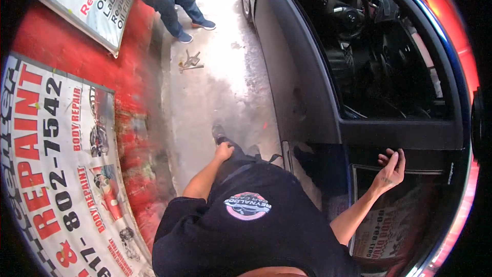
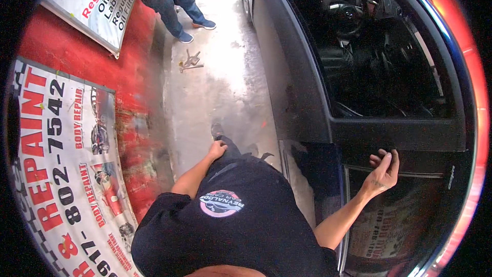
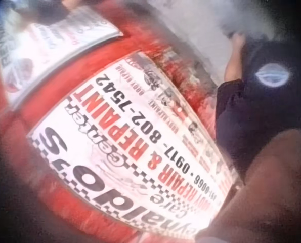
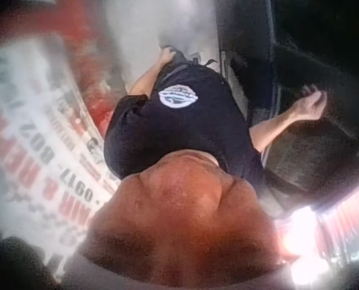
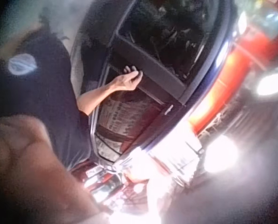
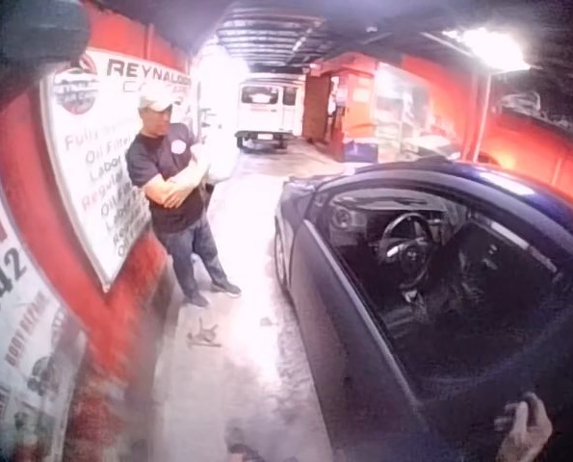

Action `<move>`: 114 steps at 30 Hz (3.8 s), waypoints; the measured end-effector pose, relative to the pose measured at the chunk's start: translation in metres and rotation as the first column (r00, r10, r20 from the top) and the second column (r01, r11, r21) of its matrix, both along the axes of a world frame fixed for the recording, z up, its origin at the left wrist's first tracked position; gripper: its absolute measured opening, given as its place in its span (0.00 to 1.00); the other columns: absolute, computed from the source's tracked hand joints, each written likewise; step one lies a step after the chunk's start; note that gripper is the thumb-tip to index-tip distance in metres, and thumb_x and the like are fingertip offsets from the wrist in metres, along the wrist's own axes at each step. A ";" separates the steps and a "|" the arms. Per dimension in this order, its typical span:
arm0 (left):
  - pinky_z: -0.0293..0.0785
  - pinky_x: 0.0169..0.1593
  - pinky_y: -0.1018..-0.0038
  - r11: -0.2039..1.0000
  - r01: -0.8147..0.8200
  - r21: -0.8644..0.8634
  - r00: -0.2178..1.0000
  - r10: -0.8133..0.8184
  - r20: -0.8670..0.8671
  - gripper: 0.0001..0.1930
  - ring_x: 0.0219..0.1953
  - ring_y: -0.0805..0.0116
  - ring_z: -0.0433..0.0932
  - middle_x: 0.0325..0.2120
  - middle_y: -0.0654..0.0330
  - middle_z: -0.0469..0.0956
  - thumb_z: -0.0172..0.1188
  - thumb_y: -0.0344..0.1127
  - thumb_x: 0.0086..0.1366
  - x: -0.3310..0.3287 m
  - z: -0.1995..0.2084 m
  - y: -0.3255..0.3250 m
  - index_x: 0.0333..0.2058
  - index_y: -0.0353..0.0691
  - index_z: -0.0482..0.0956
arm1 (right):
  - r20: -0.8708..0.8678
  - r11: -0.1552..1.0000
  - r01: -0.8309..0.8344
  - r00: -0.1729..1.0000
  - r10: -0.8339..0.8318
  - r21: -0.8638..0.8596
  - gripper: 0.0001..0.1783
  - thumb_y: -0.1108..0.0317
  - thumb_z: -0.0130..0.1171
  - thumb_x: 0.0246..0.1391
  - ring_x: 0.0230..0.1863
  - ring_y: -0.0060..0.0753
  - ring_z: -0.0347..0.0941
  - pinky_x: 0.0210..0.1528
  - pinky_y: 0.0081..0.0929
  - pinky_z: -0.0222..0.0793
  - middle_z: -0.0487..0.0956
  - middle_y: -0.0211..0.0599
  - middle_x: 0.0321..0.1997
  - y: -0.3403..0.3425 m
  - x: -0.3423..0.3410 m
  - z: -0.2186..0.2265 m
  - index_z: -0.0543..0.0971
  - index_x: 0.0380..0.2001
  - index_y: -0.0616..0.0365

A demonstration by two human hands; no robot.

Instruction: Applying a black vinyl wrap panel to the exterior trim of a car door.

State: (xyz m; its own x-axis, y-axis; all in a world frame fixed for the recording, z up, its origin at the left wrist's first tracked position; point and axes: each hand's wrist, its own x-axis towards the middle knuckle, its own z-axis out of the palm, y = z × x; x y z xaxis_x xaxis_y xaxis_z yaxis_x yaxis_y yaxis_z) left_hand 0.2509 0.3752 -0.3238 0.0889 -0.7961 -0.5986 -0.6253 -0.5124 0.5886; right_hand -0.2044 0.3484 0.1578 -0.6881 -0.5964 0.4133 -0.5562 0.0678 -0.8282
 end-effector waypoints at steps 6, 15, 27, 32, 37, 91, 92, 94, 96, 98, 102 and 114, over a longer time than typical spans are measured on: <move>0.75 0.58 0.61 0.993 -0.010 0.115 0.999 0.004 0.049 0.19 0.52 0.50 0.81 0.47 0.45 0.83 0.65 0.43 0.61 0.026 -0.006 0.003 0.47 0.37 0.85 | 0.050 0.999 0.052 0.997 -0.052 0.000 0.20 0.66 0.54 0.69 0.27 0.24 0.80 0.30 0.19 0.75 0.85 0.42 0.37 -0.005 0.001 0.002 0.76 0.56 0.71; 0.75 0.57 0.62 0.996 0.087 0.027 0.996 -0.088 0.010 0.19 0.50 0.49 0.83 0.43 0.43 0.84 0.64 0.43 0.61 0.063 0.024 -0.023 0.46 0.38 0.86 | 0.042 0.991 0.128 0.991 -0.126 -0.045 0.16 0.66 0.57 0.68 0.26 0.20 0.78 0.28 0.17 0.71 0.84 0.38 0.34 -0.011 0.016 -0.002 0.80 0.51 0.68; 0.77 0.52 0.64 0.991 0.132 0.030 0.991 -0.131 -0.022 0.19 0.45 0.58 0.84 0.40 0.47 0.86 0.63 0.40 0.64 0.036 0.036 -0.036 0.48 0.34 0.84 | -0.043 0.990 0.122 0.992 -0.119 0.070 0.16 0.61 0.65 0.63 0.21 0.19 0.75 0.25 0.17 0.70 0.80 0.33 0.23 -0.016 0.022 0.015 0.80 0.39 0.66; 0.77 0.52 0.61 0.987 0.145 -0.064 0.989 -0.146 -0.002 0.20 0.46 0.51 0.84 0.41 0.45 0.85 0.63 0.42 0.63 0.022 0.033 0.003 0.48 0.34 0.84 | 0.047 0.990 0.075 0.996 -0.081 0.119 0.14 0.62 0.64 0.64 0.21 0.18 0.74 0.25 0.17 0.71 0.80 0.32 0.23 -0.016 0.019 0.016 0.81 0.38 0.65; 0.74 0.58 0.58 0.969 0.246 0.014 0.969 -0.246 -0.005 0.22 0.53 0.45 0.80 0.48 0.42 0.82 0.62 0.45 0.65 0.005 0.059 0.014 0.50 0.33 0.82 | 0.043 0.998 0.055 0.998 -0.056 0.015 0.17 0.65 0.65 0.63 0.25 0.18 0.77 0.26 0.17 0.74 0.83 0.38 0.29 -0.013 0.019 0.014 0.80 0.45 0.71; 0.61 0.69 0.54 0.450 -0.189 -0.873 0.941 -0.170 -0.291 0.35 0.69 0.39 0.61 0.69 0.40 0.57 0.59 0.33 0.64 -0.066 0.256 0.069 0.70 0.47 0.61 | 0.174 0.552 -0.834 0.545 0.820 0.011 0.44 0.68 0.59 0.59 0.67 0.39 0.65 0.70 0.37 0.58 0.67 0.49 0.70 0.008 0.226 -0.055 0.50 0.74 0.58; 0.64 0.67 0.53 0.515 -0.189 -0.836 0.945 -0.136 -0.297 0.32 0.67 0.39 0.64 0.67 0.41 0.61 0.57 0.32 0.64 -0.055 0.228 0.091 0.68 0.46 0.63 | 0.180 0.531 -0.847 0.520 0.835 -0.015 0.45 0.68 0.59 0.59 0.67 0.39 0.65 0.69 0.37 0.60 0.67 0.48 0.70 0.006 0.228 -0.057 0.49 0.74 0.57; 0.69 0.61 0.54 0.897 -0.006 -0.442 0.926 -0.162 -0.342 0.28 0.60 0.41 0.70 0.59 0.41 0.69 0.54 0.33 0.65 -0.027 0.164 0.144 0.65 0.41 0.67 | 0.204 0.517 -0.855 0.500 0.842 -0.040 0.45 0.68 0.60 0.60 0.65 0.39 0.67 0.67 0.36 0.62 0.66 0.47 0.71 0.006 0.233 -0.064 0.49 0.74 0.55; 0.73 0.55 0.50 0.937 0.085 -0.340 0.964 -0.163 -0.209 0.22 0.51 0.39 0.78 0.46 0.41 0.81 0.57 0.38 0.62 -0.001 0.098 0.207 0.54 0.39 0.78 | 0.181 0.503 -0.864 0.489 0.853 -0.038 0.45 0.67 0.61 0.61 0.65 0.41 0.67 0.65 0.40 0.65 0.65 0.48 0.71 0.003 0.237 -0.067 0.48 0.75 0.53; 0.74 0.53 0.48 0.995 -0.013 -0.103 0.966 -0.015 -0.259 0.18 0.49 0.38 0.79 0.42 0.39 0.81 0.58 0.39 0.61 0.017 0.036 0.280 0.48 0.37 0.80 | 0.177 0.491 -0.871 0.481 0.859 -0.017 0.45 0.67 0.61 0.61 0.65 0.42 0.67 0.65 0.42 0.66 0.65 0.48 0.71 0.001 0.239 -0.068 0.48 0.75 0.53; 0.76 0.54 0.53 0.957 -0.276 0.090 0.950 0.286 -0.124 0.20 0.50 0.42 0.80 0.44 0.40 0.82 0.58 0.43 0.60 0.053 -0.063 0.420 0.46 0.38 0.83 | 0.200 0.478 -0.877 0.478 0.855 0.052 0.44 0.65 0.61 0.62 0.66 0.44 0.67 0.63 0.49 0.69 0.64 0.49 0.71 -0.006 0.243 -0.069 0.48 0.74 0.53; 0.75 0.54 0.61 0.490 -0.872 0.008 0.485 0.865 -0.127 0.20 0.50 0.48 0.81 0.47 0.41 0.82 0.57 0.39 0.69 -0.072 -0.076 0.500 0.53 0.31 0.79 | 0.085 0.421 -0.902 0.414 0.906 -0.096 0.41 0.60 0.60 0.65 0.60 0.45 0.68 0.56 0.51 0.78 0.63 0.46 0.64 -0.031 0.272 -0.089 0.48 0.72 0.50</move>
